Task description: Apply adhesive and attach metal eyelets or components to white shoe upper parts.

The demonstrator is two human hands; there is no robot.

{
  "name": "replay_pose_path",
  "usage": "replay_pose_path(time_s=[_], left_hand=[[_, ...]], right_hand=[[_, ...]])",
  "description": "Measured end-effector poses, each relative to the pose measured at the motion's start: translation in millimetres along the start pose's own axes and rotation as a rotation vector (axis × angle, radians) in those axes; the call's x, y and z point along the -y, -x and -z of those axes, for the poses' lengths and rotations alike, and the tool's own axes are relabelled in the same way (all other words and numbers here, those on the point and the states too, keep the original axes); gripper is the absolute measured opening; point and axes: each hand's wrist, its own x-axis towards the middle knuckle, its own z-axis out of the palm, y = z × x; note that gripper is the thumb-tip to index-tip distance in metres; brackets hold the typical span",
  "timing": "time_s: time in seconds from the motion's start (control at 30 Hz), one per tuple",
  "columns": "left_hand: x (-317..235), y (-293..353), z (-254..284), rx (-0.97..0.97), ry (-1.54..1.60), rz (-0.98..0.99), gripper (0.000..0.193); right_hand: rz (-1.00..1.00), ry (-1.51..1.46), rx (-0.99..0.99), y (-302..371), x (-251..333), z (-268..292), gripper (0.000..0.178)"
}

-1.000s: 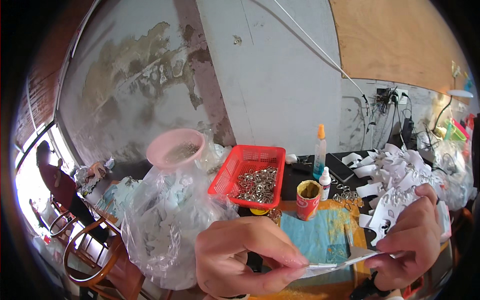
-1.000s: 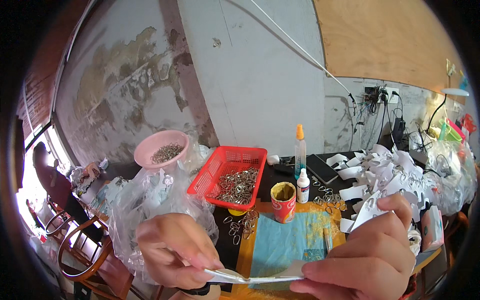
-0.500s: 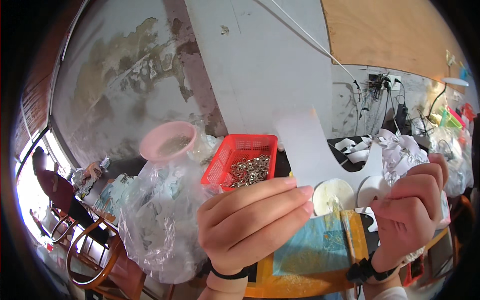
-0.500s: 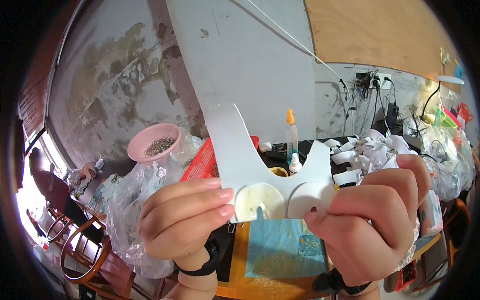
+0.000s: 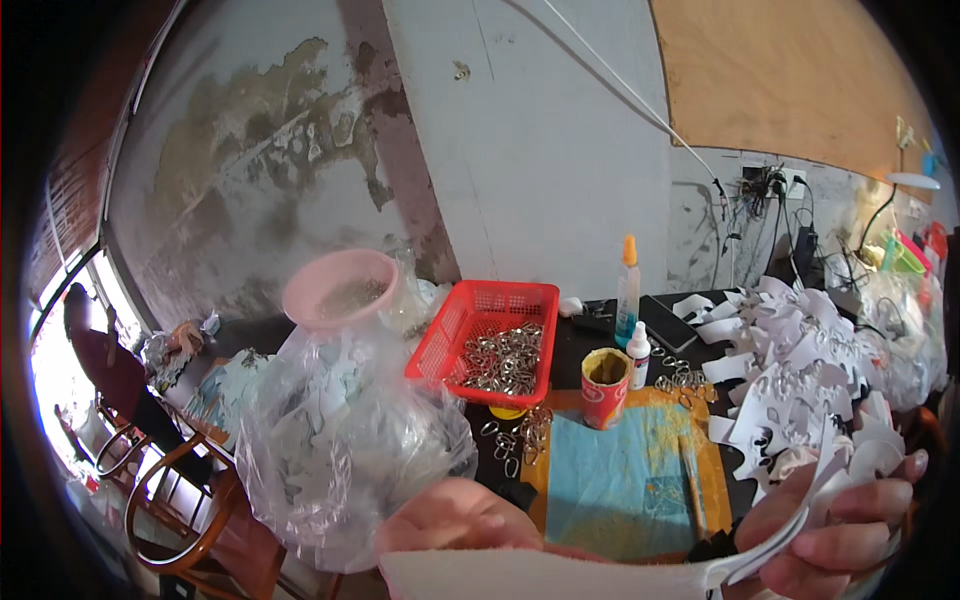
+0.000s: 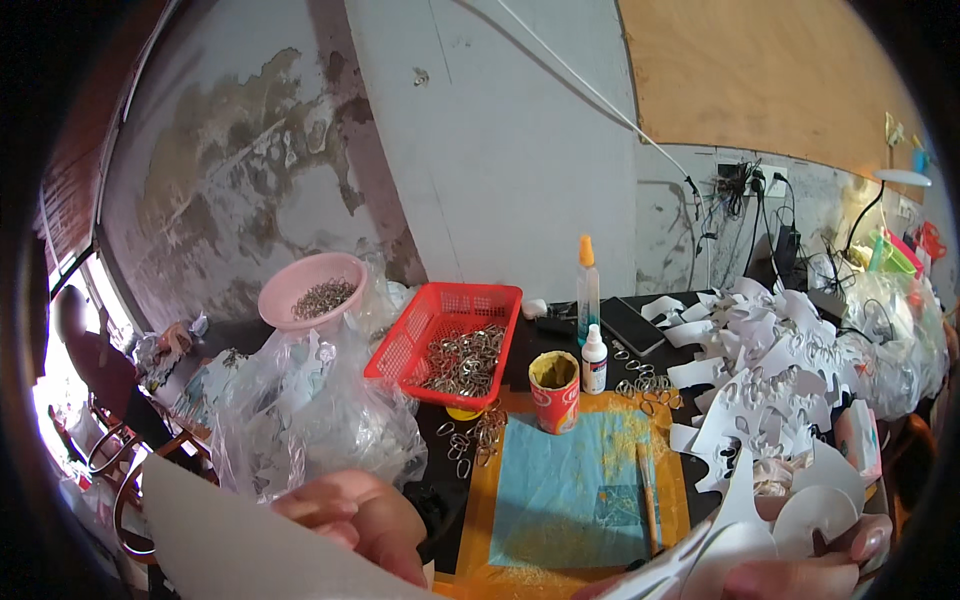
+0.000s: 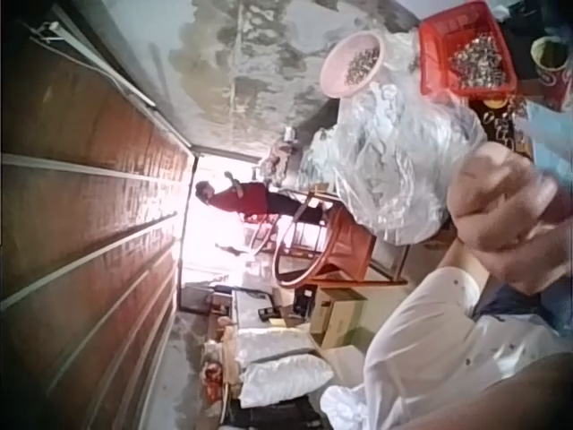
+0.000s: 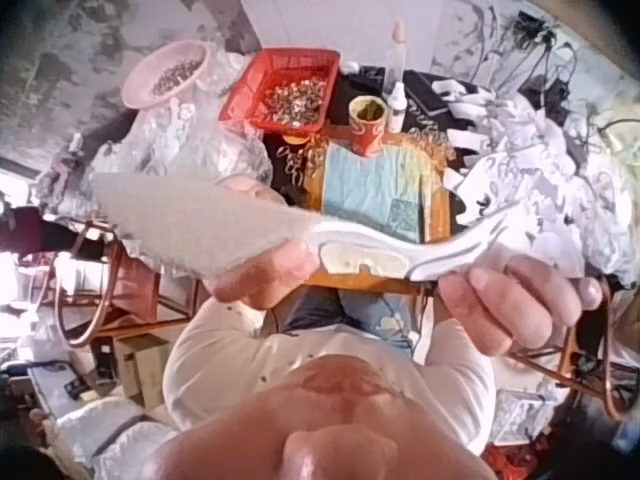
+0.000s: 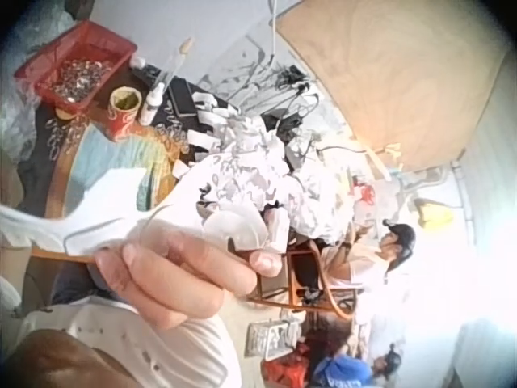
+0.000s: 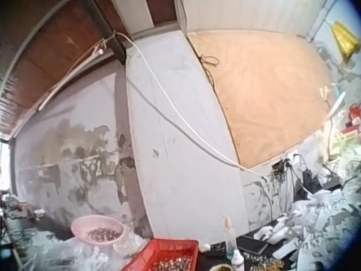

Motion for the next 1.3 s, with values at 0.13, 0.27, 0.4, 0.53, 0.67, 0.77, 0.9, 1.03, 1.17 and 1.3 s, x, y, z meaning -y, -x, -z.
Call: replay_pose_path(time_s=[0.13, 0.27, 0.4, 0.53, 0.67, 0.77, 0.9, 1.03, 1.17, 1.3], left_hand=[[-8.9, 44.0, -17.2, -0.438, 0.244, 0.087, 0.024], [-38.8, 28.9, -54.4, -0.875, 0.496, 0.171, 0.019], [-64.3, 19.3, -93.3, -1.326, 0.750, 0.280, 0.015], [-1.6, -55.2, -13.7, -0.529, -0.389, 0.950, 0.027], [31.9, -25.4, -27.9, -0.358, -0.210, 1.018, 0.023], [32.7, -30.1, -25.6, -0.489, -0.129, 1.217, 0.019], [25.0, -32.0, -22.4, -0.876, 0.562, 1.545, 0.015], [21.4, -31.0, -22.7, -0.900, 0.662, 1.536, 0.016], [17.6, -32.9, -17.2, -0.886, 0.692, 1.528, 0.018], [21.3, -32.4, -16.8, -0.839, 0.672, 1.539, 0.023]], right_hand=[[-0.043, -0.001, -0.243, 3.8, 2.5, -18.8, 0.012], [-0.062, 0.013, -0.132, 1.0, 6.4, -5.5, 0.011], [-0.246, -0.040, -0.202, 14.9, 16.1, -22.6, 0.018], [-0.517, -0.078, -0.011, -16.0, 27.5, -10.5, 0.031], [-0.635, -0.092, 0.375, 0.9, 12.1, -25.8, 0.037], [-1.181, -0.494, -0.009, -3.5, 27.5, -48.9, 0.040], [-1.170, -0.676, -0.085, -3.3, 20.9, -47.8, 0.034], [-1.111, -0.644, -0.045, 0.2, 17.1, -47.4, 0.033], [-1.082, -0.619, -0.009, 1.3, 16.0, -45.5, 0.032], [-1.066, -0.592, -0.021, 3.6, 15.5, -50.0, 0.030]])
